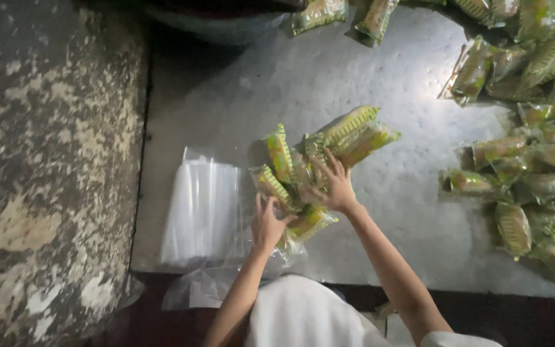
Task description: Packing individual snack packets into larger plastic bags on a metal table.
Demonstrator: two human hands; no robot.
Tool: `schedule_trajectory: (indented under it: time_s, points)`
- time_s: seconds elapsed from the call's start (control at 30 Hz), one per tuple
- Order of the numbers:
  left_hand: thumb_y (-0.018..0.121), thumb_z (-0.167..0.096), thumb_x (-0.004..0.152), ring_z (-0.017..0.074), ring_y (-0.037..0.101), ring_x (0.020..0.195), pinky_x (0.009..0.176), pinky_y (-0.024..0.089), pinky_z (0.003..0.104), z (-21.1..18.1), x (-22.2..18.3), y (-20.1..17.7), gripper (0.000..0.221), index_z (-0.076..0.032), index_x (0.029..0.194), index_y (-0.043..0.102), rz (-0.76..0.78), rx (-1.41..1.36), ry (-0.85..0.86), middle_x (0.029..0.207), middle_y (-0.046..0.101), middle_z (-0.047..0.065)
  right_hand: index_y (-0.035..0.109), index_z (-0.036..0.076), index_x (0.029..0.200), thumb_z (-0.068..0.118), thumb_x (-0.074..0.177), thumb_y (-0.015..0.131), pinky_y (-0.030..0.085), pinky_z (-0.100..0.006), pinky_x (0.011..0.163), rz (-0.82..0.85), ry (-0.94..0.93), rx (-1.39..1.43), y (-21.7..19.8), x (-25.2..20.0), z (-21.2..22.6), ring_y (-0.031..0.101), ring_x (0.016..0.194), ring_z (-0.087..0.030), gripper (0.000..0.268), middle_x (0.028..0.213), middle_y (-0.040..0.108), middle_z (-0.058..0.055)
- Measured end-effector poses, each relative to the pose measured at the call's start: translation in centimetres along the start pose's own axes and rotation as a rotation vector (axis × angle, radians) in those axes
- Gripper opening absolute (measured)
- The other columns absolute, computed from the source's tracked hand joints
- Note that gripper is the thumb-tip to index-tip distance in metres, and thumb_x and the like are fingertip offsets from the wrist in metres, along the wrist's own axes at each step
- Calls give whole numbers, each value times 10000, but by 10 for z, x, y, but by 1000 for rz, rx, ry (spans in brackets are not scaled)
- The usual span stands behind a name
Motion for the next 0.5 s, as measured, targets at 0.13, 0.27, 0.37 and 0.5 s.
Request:
schedule_trajectory:
  time_s: [0.13,0.27,0.37,0.5]
  points:
    - [927,-456,653,340,564,1302,934,583,478,35,18,3,895,-217,1319,380,-166,-180,-212,1550,389,166,466,291,1519,447,913,690,274,-696,1129,-313,56,418,-41,-39,7,332,1455,-476,664,1579,354,-168]
    - [892,-249,694,421,650,1149,941,519,535,38,26,11,1231,-167,1532,-5,-44,-693,-123,1372,559,222,489,244,1515,290,911,768,280,-607,1185,-551,202,601,-49,-96,23,296,1492,-424,667,1608,320,-187]
    - [854,-303,780,370,507,1156,910,350,513,14,-5,-17,1068,-208,1602,179,195,-1122,-250,1467,451,115,320,205,1573,348,935,638,498,-613,922,-410,483,1517,-27,-121,56,415,1351,-436,726,1597,294,-164]
    - [858,-182,766,278,625,1029,887,446,380,-12,-58,-64,766,-144,1425,468,278,-1276,-183,1252,621,119,280,243,1587,404,907,629,474,-769,879,-237,451,1839,-3,-133,85,254,1432,-530,781,1623,174,-188]
Point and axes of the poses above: each hand's wrist, its own x-axis towards the middle knuckle, its own y-axis out of the palm, z = x × y, the point moved 6 cm from there along x, towards the middle knuckle
